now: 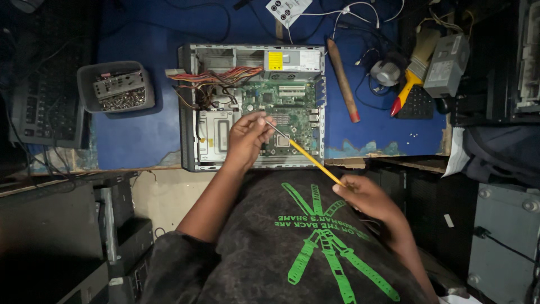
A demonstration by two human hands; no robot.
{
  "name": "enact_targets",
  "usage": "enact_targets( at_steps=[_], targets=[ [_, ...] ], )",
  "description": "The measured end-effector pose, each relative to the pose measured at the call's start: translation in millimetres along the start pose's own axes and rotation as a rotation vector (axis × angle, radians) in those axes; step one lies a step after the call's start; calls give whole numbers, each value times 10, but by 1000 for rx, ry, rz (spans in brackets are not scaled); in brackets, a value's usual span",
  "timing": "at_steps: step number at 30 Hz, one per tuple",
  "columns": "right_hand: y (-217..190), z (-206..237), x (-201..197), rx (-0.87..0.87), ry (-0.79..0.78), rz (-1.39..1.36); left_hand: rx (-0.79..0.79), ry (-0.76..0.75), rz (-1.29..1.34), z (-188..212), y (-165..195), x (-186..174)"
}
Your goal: The person places a motherboard into an open computer case and secures it using a screwdriver. They align the board, insert screws at multiple mounting points, and tighten them to fix the motherboard in place.
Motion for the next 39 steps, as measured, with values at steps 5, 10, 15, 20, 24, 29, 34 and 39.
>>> enact_targets(
  at_steps=[5, 10, 15, 20, 24, 29, 34, 39],
  targets=[
    [-230, 139, 26, -89, 79, -142, -101, 80, 30, -40, -5, -59],
    [-465, 302, 141, -197, 115, -258, -97, 198, 248, -162, -146, -196],
    [-781, 489, 182, -723, 464, 22, -102, 334, 390, -298, -232, -347],
    [-929, 507, 292, -722, 760, 152, -150, 305, 444, -345, -359, -290],
    [-963, 489, 315, -872, 880, 320, -161, 311, 394, -313, -466, -152],
    [-852, 465, 306, -874, 925, 73, -211, 296, 278, -299, -493, 17],
    [-800, 531, 214, -933, 844, 121, -199, 198, 218, -312, -574, 58],
    [-851, 389, 100, -1088, 729, 14, -324, 153, 166, -344, -680, 38]
  ],
)
Point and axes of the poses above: each hand's wrist, its own z-axis away from the middle knuckle, its own x-axis out of the palm, y = z × x, the point moved 2 cm from there along -z, towards the middle knuckle, and after that the axes turned 5 degrees about y, right-handed, at the moved point
